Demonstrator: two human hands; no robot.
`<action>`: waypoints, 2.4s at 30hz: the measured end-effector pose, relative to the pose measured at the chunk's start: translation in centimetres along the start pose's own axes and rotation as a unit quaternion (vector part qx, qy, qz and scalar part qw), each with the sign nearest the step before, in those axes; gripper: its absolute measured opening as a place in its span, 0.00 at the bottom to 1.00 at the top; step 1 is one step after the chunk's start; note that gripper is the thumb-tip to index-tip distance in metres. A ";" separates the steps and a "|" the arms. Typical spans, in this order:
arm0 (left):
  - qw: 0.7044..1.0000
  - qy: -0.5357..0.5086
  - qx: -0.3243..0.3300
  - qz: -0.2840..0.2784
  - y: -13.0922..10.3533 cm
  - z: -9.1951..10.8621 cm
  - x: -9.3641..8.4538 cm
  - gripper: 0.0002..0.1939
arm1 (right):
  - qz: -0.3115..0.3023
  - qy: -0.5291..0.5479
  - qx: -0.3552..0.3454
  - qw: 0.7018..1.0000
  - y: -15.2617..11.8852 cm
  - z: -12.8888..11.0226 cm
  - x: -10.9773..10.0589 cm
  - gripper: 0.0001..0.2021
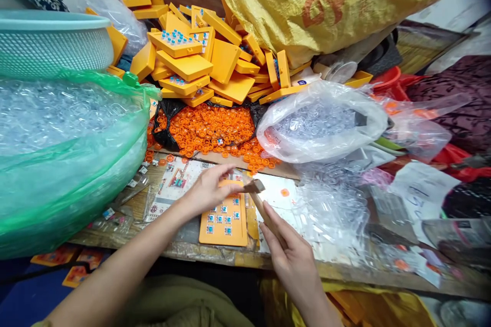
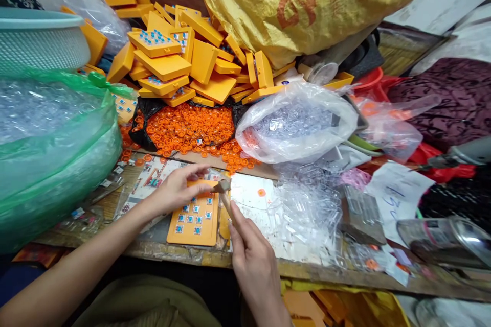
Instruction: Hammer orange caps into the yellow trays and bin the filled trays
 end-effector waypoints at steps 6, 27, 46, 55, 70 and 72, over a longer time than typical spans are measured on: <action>0.992 0.126 -0.001 0.015 5.3 -0.3 -1.0 0.11 | 0.106 0.137 0.113 0.978 -0.6 1.0 -0.1 0.25; 0.986 0.074 0.083 0.128 -7.2 -0.6 -2.6 0.14 | 0.079 0.040 -0.042 0.995 -2.2 -2.0 0.0 0.18; 0.983 0.097 0.124 0.096 -5.8 1.8 0.5 0.26 | 0.158 0.042 -0.036 0.986 -1.8 -2.4 -1.1 0.20; 0.979 0.127 0.135 0.090 -4.5 2.2 2.1 0.29 | 0.053 -0.036 -0.096 0.993 -2.4 -1.5 -0.8 0.21; 0.980 0.126 0.115 0.104 -4.9 2.0 2.4 0.28 | 0.067 -0.076 -0.134 0.986 -2.0 -1.8 -0.9 0.22; 0.981 0.117 0.113 0.108 -5.1 2.0 2.4 0.28 | 0.062 -0.085 -0.121 0.987 -2.0 -1.2 -0.6 0.22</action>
Point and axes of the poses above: each hand's wrist, its own y-axis towards the middle knuckle, its own x-axis out of the palm, z = x × y, the point moved 5 cm from there along y, towards the middle knuckle
